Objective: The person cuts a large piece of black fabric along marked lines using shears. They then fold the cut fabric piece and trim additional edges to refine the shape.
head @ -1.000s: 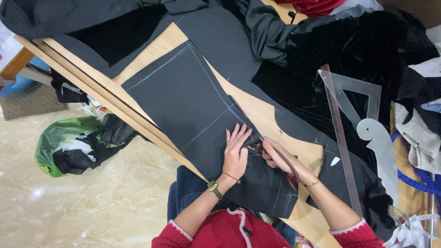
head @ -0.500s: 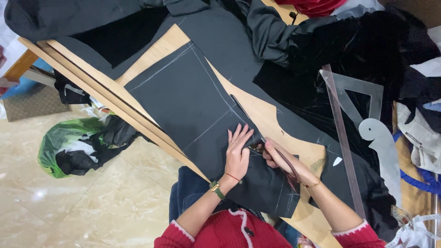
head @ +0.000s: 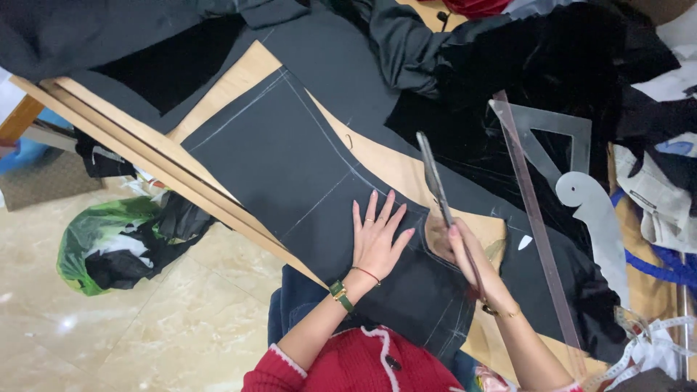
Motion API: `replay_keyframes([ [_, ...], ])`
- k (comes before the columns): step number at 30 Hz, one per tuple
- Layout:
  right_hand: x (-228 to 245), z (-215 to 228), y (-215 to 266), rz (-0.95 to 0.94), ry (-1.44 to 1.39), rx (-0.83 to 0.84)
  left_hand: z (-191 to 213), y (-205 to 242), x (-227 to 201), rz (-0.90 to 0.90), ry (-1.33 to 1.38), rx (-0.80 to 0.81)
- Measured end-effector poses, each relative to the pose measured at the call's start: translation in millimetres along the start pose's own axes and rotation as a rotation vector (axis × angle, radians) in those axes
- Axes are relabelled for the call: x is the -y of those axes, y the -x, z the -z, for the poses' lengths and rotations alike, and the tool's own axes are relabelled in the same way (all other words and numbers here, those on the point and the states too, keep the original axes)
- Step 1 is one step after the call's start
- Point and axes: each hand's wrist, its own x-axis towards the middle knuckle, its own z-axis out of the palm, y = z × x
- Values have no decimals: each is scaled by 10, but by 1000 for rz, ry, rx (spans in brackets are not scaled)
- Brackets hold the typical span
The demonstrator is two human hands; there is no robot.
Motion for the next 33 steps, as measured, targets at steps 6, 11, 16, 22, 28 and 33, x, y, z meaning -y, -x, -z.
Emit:
replay_keyframes([
  [6,106,241,534,-59,-230,-65,-117,-53,84,-43,-212,30],
  [11,-595,194,556,-1,-320,-44,67,-347,404,-48,-486,-157],
  [16,-864,313,595,-89,-132,-207,257,-577,635,34,-565,-118],
  [22,-1344,676,702,-295,86,-502,237,-646,719,98,-639,-116],
  [28,-1787,974,916,-375,174,-696,-196,53,117,-140,-569,61],
  [33,-2361,1013,1012,-386,156,-757,-344,153,17,-261,-562,56],
])
